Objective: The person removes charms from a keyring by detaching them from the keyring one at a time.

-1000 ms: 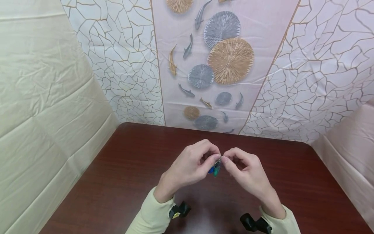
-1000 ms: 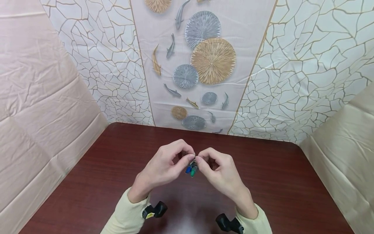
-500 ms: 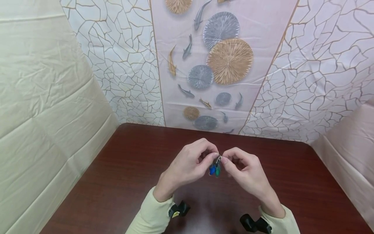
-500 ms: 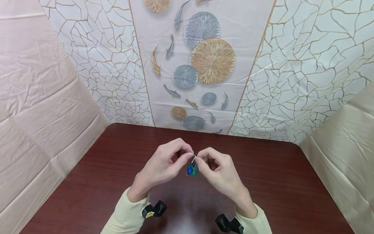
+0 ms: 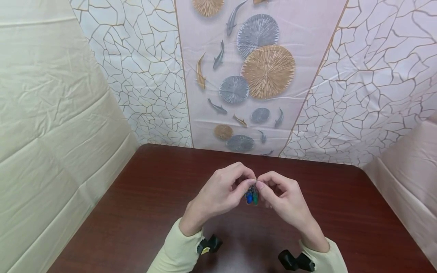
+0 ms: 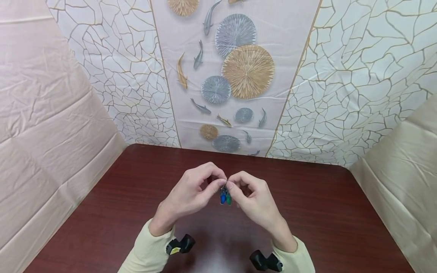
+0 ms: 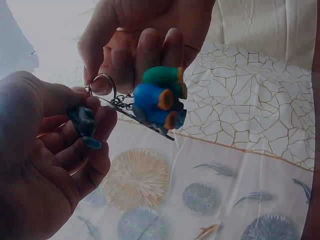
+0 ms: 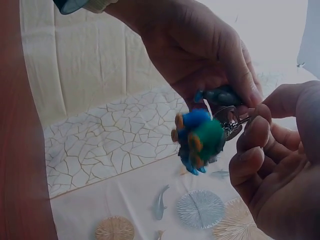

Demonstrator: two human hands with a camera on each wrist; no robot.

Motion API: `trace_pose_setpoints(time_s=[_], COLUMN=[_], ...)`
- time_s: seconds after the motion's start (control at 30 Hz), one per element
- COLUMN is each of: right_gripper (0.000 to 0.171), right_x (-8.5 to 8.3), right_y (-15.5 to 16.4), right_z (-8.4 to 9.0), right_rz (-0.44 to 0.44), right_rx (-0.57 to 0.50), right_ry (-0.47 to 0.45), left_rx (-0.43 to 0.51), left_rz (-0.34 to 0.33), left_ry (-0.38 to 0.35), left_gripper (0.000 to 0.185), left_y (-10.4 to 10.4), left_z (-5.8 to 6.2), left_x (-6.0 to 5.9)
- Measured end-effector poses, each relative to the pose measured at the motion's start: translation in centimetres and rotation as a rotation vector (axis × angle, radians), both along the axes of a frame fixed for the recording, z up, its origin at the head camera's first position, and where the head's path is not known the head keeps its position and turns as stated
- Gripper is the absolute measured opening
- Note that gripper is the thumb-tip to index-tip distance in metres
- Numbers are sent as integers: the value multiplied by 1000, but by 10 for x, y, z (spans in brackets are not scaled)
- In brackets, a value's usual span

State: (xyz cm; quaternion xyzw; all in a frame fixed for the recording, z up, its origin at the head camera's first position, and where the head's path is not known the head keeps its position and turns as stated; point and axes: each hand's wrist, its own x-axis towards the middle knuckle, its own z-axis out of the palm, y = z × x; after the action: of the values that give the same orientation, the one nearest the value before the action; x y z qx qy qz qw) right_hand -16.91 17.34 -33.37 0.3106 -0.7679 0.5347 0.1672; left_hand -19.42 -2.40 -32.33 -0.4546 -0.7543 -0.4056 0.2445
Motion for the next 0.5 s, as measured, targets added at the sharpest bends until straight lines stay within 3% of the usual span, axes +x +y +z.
trace_pose_setpoints(time_s=[0.27, 0.5], right_gripper=[16, 9], right_x=[0, -2], right_y=[1, -1], right_z=[0, -4], right_rz=[3, 25], right_rx=[-11, -27], right_ry=[-15, 27], left_rx=[6, 10], left_rz=[20, 67], left_ry=[-33, -75], left_gripper=[3, 4], left_y=[1, 1], left_z=[0, -1], left_x=[0, 1])
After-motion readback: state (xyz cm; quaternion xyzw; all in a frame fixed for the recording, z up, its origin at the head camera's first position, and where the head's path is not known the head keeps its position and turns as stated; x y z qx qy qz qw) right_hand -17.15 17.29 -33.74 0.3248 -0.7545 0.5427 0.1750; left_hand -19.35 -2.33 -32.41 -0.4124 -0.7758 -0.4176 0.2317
